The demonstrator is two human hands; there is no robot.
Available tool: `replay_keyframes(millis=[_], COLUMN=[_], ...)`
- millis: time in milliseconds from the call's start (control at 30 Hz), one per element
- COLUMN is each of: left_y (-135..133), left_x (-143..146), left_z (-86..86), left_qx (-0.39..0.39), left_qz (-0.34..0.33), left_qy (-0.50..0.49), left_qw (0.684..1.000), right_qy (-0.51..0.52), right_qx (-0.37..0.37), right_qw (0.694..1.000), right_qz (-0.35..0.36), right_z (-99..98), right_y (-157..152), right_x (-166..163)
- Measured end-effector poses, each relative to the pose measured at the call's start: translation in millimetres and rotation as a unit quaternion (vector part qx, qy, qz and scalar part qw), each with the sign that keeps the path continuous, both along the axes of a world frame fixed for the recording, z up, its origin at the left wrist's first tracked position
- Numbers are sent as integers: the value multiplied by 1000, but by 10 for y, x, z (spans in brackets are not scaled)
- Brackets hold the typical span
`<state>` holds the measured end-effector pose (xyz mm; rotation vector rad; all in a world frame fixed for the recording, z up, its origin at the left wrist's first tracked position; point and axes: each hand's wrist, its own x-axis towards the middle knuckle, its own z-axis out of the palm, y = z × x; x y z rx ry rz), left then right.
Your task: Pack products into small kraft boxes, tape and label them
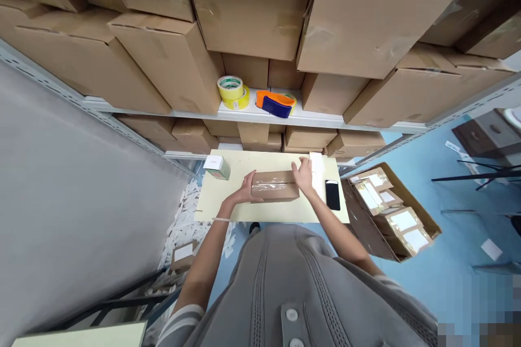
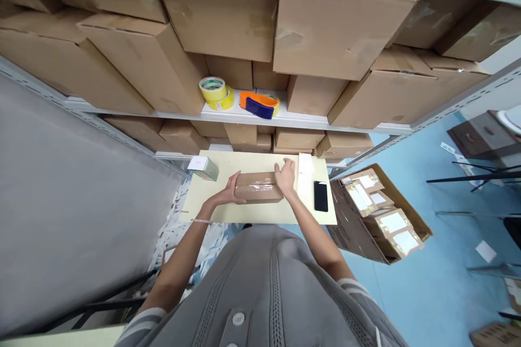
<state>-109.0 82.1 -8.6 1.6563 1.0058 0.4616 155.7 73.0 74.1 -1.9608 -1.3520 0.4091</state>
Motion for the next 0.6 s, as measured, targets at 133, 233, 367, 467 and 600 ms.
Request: replay_keyframes(millis=[133, 233, 367, 467, 600], left_y=[-101, -162, -207, -246, -288], left_x=[187, 370, 502, 532, 558], left_z=[-68, -85, -52, -19, 13], left_qx=[-79, -94, -61, -27, -12], left_qz=[162, 278, 304, 320, 328], left_qy=[-22, 16, 49, 75, 97], left_qw=[983, 956, 950, 944, 940], right_qy=[160, 211, 184, 139, 73], right_qx=[-143, -191, -195, -204, -225], right_qw=[974, 957, 962, 967, 969], right_qz=[-67, -66, -51, -62, -68], right_z=[-525, -597, -558, -580, -636], right_y=[-505, -566, -524, -532, -574], right_x=[6, 6, -2, -43, -91])
